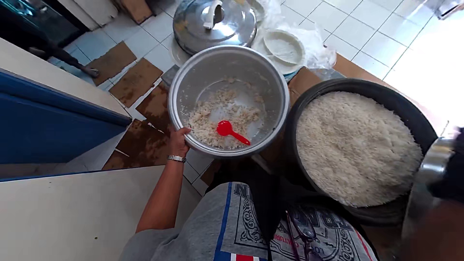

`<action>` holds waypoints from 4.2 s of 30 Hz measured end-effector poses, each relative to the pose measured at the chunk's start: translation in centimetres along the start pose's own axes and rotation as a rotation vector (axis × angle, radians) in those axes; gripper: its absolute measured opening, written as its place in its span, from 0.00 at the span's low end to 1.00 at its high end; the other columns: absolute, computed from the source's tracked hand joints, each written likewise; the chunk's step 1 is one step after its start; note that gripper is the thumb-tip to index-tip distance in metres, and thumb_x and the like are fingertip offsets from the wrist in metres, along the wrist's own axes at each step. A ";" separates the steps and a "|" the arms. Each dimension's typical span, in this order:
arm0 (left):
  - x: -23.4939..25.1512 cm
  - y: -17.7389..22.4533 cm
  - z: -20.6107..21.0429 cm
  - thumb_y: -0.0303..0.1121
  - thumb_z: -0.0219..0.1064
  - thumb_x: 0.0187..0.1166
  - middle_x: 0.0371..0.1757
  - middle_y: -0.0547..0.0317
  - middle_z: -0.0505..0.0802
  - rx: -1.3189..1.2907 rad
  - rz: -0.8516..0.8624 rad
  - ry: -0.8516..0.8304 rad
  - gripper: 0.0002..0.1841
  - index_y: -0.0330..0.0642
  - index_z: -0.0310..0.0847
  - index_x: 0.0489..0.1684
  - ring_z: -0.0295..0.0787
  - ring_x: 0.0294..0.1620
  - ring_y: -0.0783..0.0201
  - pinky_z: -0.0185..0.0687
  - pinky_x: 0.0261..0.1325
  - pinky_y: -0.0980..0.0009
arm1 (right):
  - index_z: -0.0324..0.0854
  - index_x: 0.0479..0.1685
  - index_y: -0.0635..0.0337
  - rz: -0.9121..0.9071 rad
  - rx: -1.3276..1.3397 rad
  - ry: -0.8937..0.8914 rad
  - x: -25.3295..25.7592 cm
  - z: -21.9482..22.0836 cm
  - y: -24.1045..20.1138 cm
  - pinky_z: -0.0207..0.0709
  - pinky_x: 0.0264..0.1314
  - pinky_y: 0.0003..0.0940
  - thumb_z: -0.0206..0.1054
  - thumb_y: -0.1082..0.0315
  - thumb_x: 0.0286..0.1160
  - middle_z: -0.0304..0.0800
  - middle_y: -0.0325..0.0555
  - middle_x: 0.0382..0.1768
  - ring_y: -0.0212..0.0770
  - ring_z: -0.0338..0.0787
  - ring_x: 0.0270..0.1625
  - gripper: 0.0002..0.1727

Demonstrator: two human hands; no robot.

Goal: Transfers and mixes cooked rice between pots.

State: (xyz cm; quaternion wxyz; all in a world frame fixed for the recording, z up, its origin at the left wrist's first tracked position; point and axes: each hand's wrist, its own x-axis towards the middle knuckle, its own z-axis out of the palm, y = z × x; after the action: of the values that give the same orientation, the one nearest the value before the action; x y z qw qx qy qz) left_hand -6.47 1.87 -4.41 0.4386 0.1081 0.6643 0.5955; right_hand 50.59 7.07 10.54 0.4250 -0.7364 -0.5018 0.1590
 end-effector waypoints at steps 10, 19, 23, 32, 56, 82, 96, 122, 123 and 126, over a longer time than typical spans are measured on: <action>-0.9 0.0 -0.1 0.08 0.61 0.63 0.61 0.39 0.83 -0.101 -0.099 0.048 0.44 0.40 0.53 0.87 0.89 0.48 0.55 0.90 0.43 0.59 | 0.70 0.82 0.57 0.402 -0.149 -0.913 -7.2 34.7 -14.6 0.74 0.59 0.59 0.45 0.62 0.96 0.75 0.64 0.74 0.59 0.79 0.66 0.23; -0.6 1.1 -0.7 0.12 0.64 0.57 0.62 0.39 0.83 -0.035 -0.146 -0.012 0.45 0.28 0.53 0.85 0.88 0.53 0.63 0.88 0.50 0.68 | 0.73 0.80 0.65 -0.020 -0.265 -0.785 -5.6 53.4 -16.0 0.66 0.83 0.64 0.53 0.58 0.93 0.79 0.67 0.76 0.65 0.76 0.80 0.26; -0.4 0.9 -0.5 0.13 0.65 0.55 0.58 0.40 0.84 -0.033 -0.138 -0.001 0.44 0.26 0.56 0.83 0.88 0.51 0.64 0.86 0.49 0.70 | 0.80 0.69 0.68 -0.205 -0.376 -1.130 -13.5 56.3 -19.9 0.74 0.73 0.68 0.59 0.52 0.88 0.86 0.69 0.65 0.67 0.84 0.70 0.27; -0.7 0.6 -0.6 0.12 0.65 0.57 0.59 0.38 0.84 -0.061 -0.124 0.000 0.42 0.25 0.57 0.82 0.88 0.52 0.63 0.86 0.51 0.69 | 0.76 0.78 0.65 -0.512 -0.452 -2.014 -15.2 44.6 -20.7 0.65 0.84 0.53 0.54 0.68 0.92 0.81 0.63 0.75 0.55 0.79 0.79 0.22; -0.7 1.0 -0.5 0.12 0.64 0.54 0.62 0.39 0.84 -0.033 -0.120 0.015 0.46 0.26 0.53 0.85 0.88 0.55 0.65 0.86 0.54 0.72 | 0.80 0.70 0.73 -0.074 -0.088 -0.726 -7.8 56.4 -16.6 0.69 0.81 0.60 0.57 0.65 0.90 0.85 0.71 0.68 0.65 0.82 0.74 0.21; -0.6 0.8 -1.5 0.14 0.67 0.55 0.66 0.36 0.83 -0.016 -0.109 -0.052 0.47 0.26 0.52 0.86 0.87 0.60 0.63 0.85 0.59 0.71 | 0.85 0.61 0.66 -1.033 -0.549 -1.626 -16.8 50.5 -22.6 0.75 0.66 0.72 0.62 0.67 0.85 0.86 0.65 0.65 0.67 0.85 0.68 0.15; -0.4 0.3 -0.5 0.23 0.69 0.78 0.64 0.36 0.83 -0.037 -0.046 0.017 0.35 0.22 0.55 0.83 0.86 0.59 0.67 0.82 0.63 0.75 | 0.72 0.82 0.64 -0.644 -0.412 -1.039 -14.2 55.3 -15.9 0.63 0.84 0.68 0.61 0.57 0.85 0.71 0.66 0.82 0.67 0.69 0.85 0.30; 0.2 -0.5 -0.9 0.26 0.69 0.80 0.67 0.33 0.85 0.020 -0.022 0.005 0.33 0.29 0.60 0.84 0.88 0.62 0.51 0.84 0.67 0.56 | 0.70 0.86 0.55 -0.617 -0.702 -1.117 -13.1 46.7 -13.4 0.62 0.83 0.68 0.56 0.43 0.88 0.67 0.59 0.87 0.64 0.64 0.89 0.35; 0.2 -0.5 -0.8 0.25 0.69 0.80 0.67 0.33 0.84 0.019 -0.019 -0.001 0.33 0.29 0.60 0.84 0.88 0.61 0.51 0.85 0.66 0.56 | 0.71 0.86 0.55 -0.615 -0.705 -1.117 -13.0 46.7 -13.3 0.63 0.82 0.68 0.56 0.43 0.88 0.68 0.58 0.87 0.64 0.64 0.89 0.35; 0.3 -0.6 -0.8 0.25 0.69 0.80 0.68 0.33 0.84 0.021 -0.011 -0.013 0.33 0.29 0.59 0.84 0.88 0.62 0.51 0.84 0.66 0.56 | 0.72 0.85 0.55 -0.605 -0.685 -1.118 -12.7 46.7 -13.2 0.63 0.82 0.67 0.58 0.43 0.87 0.68 0.57 0.86 0.64 0.65 0.88 0.34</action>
State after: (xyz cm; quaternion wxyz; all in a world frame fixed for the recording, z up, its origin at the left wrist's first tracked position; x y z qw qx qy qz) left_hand -6.94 1.32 -5.17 0.4451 0.1129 0.6683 0.5852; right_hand 6.12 19.47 -9.03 -0.1248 -0.4655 -0.8479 0.2209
